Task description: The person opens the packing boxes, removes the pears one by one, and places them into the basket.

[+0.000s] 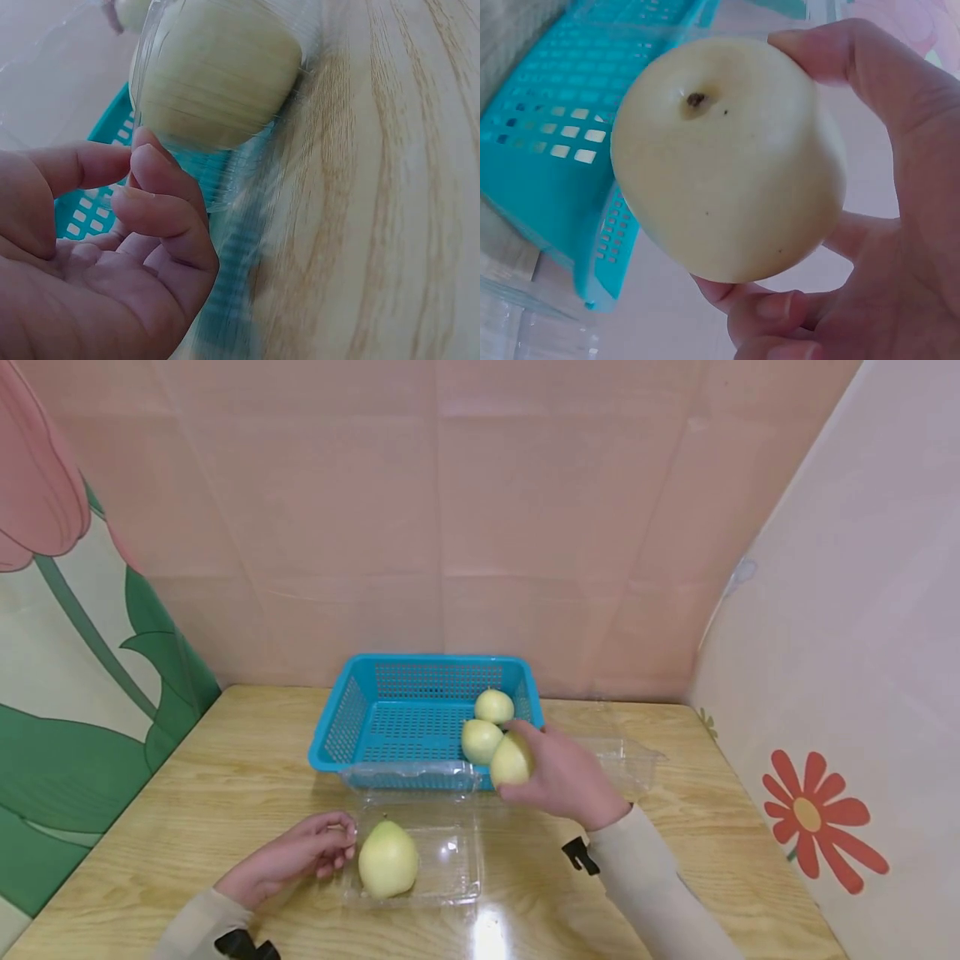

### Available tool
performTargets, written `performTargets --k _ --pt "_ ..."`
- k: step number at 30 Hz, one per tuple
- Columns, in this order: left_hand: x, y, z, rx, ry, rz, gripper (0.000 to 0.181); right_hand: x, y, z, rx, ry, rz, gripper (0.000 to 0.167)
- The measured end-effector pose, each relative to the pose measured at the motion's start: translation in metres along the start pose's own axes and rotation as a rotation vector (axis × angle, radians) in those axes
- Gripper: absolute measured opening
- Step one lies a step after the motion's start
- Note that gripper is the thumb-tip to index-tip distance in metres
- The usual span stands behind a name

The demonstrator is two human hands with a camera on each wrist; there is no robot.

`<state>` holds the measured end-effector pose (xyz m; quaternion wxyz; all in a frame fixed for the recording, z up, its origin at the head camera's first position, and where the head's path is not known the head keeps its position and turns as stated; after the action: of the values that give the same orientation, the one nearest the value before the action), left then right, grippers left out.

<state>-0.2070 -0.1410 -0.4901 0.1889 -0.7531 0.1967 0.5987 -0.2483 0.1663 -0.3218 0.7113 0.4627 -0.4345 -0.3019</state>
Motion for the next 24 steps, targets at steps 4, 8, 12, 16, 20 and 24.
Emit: performTargets --k 4,8,12,16,20,24 --pt "0.001 0.000 0.000 -0.002 0.001 0.004 0.009 -0.003 0.001 0.015 -0.017 -0.022 0.021 0.080" --pt "0.000 0.000 0.000 0.000 -0.001 0.002 0.009 -0.005 0.000 0.031 -0.025 -0.032 0.058 0.084" --pt "0.000 -0.001 0.000 0.006 -0.002 0.004 0.010 -0.007 -0.002 0.044 -0.026 -0.071 0.077 0.083" --pt "0.001 -0.002 0.000 0.016 -0.002 0.004 0.009 -0.008 -0.006 0.057 0.007 -0.117 0.101 0.081" --pt "0.000 -0.002 0.000 0.030 0.004 0.001 0.008 -0.004 -0.009 0.071 0.043 -0.133 0.117 0.079" --pt "-0.002 -0.001 0.000 0.044 0.012 0.001 0.008 0.001 -0.011 0.087 0.072 -0.136 0.089 0.076"
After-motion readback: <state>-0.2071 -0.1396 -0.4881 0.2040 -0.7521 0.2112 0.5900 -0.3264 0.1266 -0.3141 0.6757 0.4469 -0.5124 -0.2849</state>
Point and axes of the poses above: each hand's wrist, its own z-axis towards the middle knuckle, its own y-axis out of the back of the hand, x = y × z, the point moved 8 cm from there along z, towards the middle knuckle, and after that the axes turned 1 degree about -y, right-handed, at the moved point
